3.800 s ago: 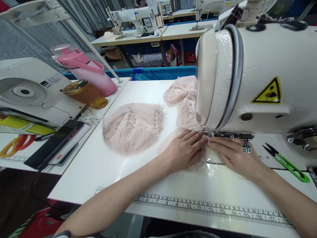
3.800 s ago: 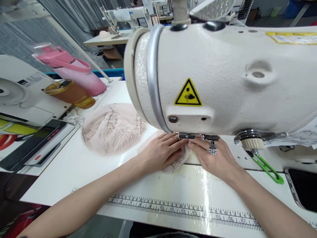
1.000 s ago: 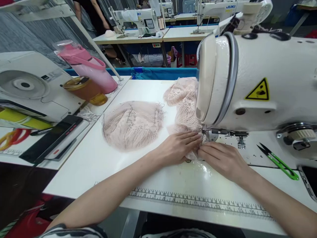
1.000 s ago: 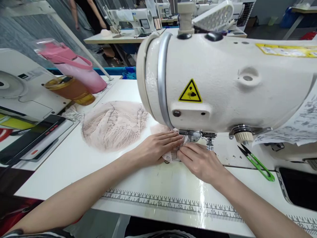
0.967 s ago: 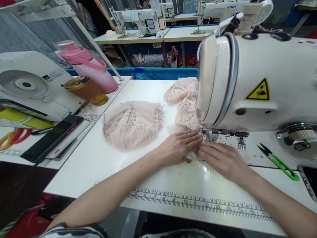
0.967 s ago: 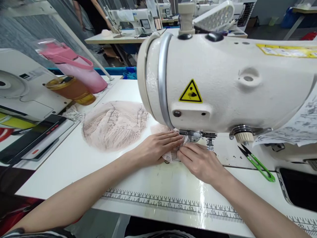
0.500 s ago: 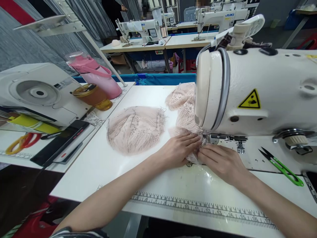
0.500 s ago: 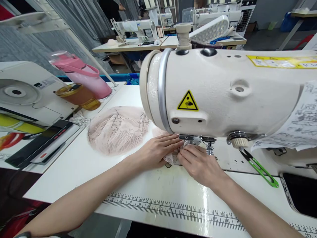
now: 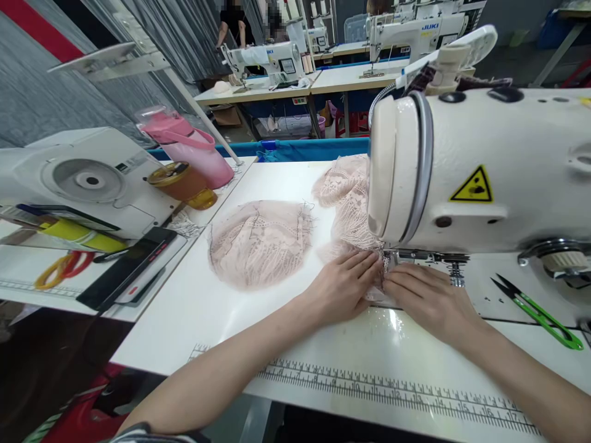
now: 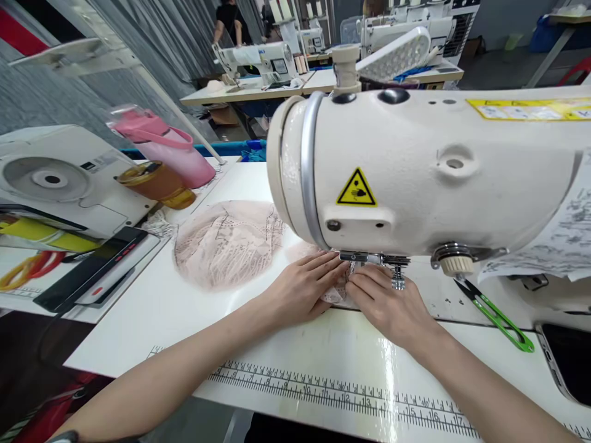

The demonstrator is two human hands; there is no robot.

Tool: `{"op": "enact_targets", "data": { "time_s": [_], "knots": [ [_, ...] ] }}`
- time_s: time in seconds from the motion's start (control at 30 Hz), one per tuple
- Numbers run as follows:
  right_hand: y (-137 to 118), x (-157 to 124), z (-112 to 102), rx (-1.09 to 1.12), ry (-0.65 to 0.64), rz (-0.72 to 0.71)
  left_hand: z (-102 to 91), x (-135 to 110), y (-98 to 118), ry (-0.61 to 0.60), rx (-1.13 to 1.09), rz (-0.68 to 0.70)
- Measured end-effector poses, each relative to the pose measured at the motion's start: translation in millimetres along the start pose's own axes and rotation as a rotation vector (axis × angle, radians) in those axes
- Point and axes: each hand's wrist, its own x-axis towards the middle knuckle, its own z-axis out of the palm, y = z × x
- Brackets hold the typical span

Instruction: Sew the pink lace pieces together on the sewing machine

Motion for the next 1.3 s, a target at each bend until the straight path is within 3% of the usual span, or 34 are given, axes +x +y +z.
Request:
{"op": "enact_targets", "data": {
  "time_s": [0.53,0.83,1.1,1.3],
  "knots": [
    [5,-2,-2,-0.064,0.001,0.041,4.0,1,7,0.073,0.062,-0.037],
    [6,5,-9,-0.222,0.06,0.07,5.8,3,7,0.104,0.05,-0.038],
    [10,6,-4,-0.144,0.052,0.131,5.1,5,7,0.084,0.049,-0.07],
    [9,3,-2,-0.207,0.035,0.078,6.1,1,3,0.145,0.054,0.084]
  ]
}}
